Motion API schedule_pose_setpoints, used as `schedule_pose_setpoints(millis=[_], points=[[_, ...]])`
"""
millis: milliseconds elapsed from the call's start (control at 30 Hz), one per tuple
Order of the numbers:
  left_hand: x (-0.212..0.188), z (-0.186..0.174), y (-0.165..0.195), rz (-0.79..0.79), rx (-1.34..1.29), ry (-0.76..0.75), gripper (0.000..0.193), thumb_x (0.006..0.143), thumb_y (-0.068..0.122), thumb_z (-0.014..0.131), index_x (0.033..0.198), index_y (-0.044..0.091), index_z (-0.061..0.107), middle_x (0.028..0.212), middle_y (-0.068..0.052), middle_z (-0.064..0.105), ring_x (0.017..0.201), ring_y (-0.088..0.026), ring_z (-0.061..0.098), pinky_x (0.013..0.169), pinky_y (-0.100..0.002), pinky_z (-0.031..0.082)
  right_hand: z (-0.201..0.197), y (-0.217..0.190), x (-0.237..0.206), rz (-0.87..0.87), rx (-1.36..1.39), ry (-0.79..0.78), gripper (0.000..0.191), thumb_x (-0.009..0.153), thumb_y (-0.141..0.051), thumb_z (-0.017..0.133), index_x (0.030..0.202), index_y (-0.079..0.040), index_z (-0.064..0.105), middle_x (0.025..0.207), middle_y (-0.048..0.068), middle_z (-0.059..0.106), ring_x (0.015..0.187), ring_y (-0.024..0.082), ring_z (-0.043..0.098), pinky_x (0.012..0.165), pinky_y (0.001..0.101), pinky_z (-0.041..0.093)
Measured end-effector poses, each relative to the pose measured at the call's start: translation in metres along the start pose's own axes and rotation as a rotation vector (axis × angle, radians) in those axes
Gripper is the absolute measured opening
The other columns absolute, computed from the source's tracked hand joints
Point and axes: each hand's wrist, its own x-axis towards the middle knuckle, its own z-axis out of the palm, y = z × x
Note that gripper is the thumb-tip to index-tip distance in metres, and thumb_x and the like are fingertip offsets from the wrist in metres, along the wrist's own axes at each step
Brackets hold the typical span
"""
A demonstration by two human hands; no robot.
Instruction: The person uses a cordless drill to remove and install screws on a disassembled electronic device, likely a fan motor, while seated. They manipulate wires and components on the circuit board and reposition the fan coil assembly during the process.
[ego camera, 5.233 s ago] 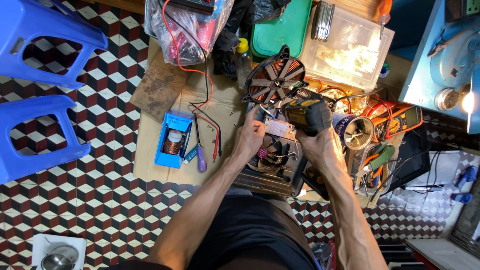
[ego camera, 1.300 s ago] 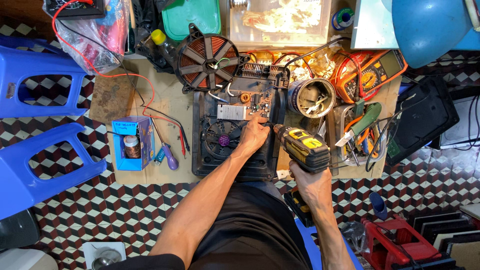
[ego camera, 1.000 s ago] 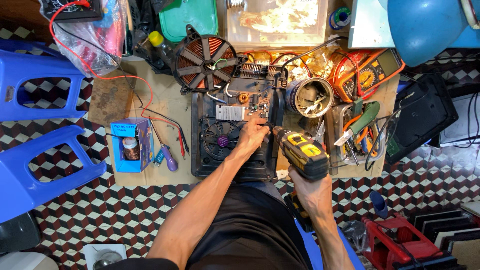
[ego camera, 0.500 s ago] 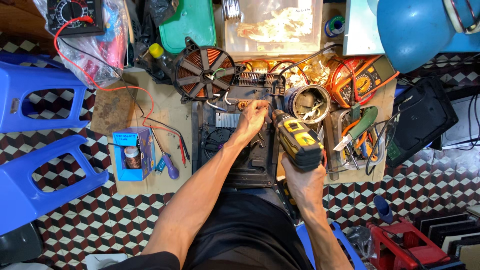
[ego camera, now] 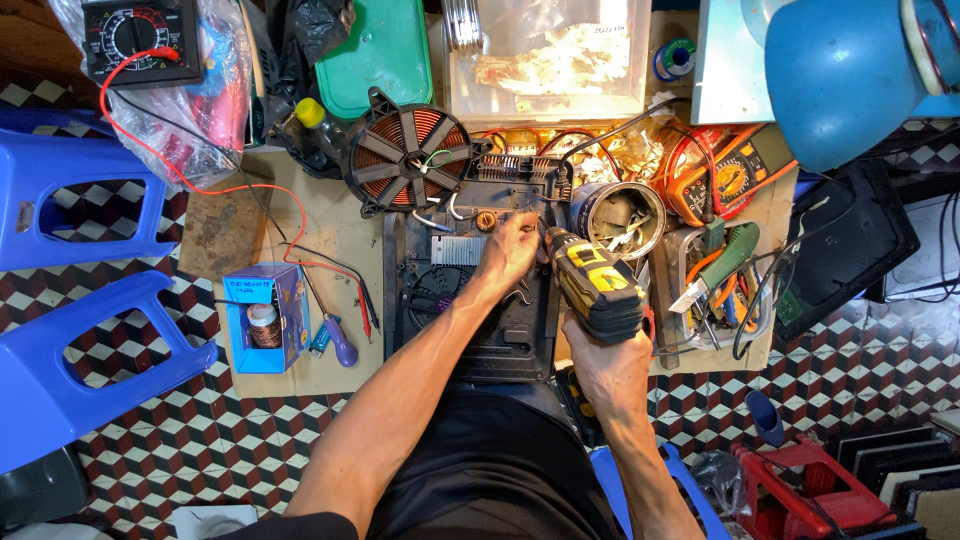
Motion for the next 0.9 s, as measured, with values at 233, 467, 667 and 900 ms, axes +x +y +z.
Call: schedule_pose_setpoints(millis=[233, 467, 667, 900], points=[[-0.025, 0.016, 0.010, -0.060, -0.180, -0.045, 0.067, 0.094, 0.006, 0.046, 0.159, 0.011, 0.034, 0.092, -0.022, 0.076, 0.063, -0.020, 0.067, 0.057, -0.033, 0.056, -0.001, 0.012, 0.003, 0.003, -0.095, -0.032, 0.029, 0.081, -0.015, 0.077, 0.104, 0.003, 0.075, 0.089, 0.013, 0.080, 0.080, 0.018, 0.078, 0.075, 0.0320, 0.059], [-0.031, 0.027, 0.013, -0.109, -0.366, -0.062, 0.072, 0.095, 0.000, 0.041, 0.163, 0.017, 0.023, 0.094, -0.013, 0.074, 0.056, -0.015, 0.064, 0.050, -0.031, 0.056, -0.007, 0.022, 0.008, -0.011, -0.090, -0.087, 0.030, 0.082, -0.017, 0.078, 0.103, 0.002, 0.073, 0.087, 0.012, 0.079, 0.077, 0.017, 0.077, 0.073, 0.0316, 0.061], [-0.038, 0.028, 0.012, -0.056, -0.471, -0.114, 0.073, 0.099, 0.002, 0.038, 0.166, 0.016, 0.011, 0.087, -0.016, 0.070, 0.054, -0.015, 0.061, 0.043, -0.029, 0.048, -0.013, 0.015, 0.015, -0.068, -0.184, -0.140, 0.024, 0.083, -0.017, 0.076, 0.099, 0.002, 0.072, 0.079, 0.012, 0.078, 0.071, 0.019, 0.077, 0.069, 0.0325, 0.061], [-0.037, 0.025, 0.019, -0.139, -1.230, -0.284, 0.066, 0.113, 0.033, 0.029, 0.151, -0.022, 0.022, 0.093, -0.011, 0.073, 0.090, -0.015, 0.069, 0.088, -0.030, 0.057, -0.017, -0.019, 0.021, -0.197, -0.223, -0.174, 0.031, 0.083, -0.016, 0.072, 0.107, 0.002, 0.066, 0.075, 0.013, 0.072, 0.065, 0.022, 0.073, 0.063, 0.0369, 0.058]])
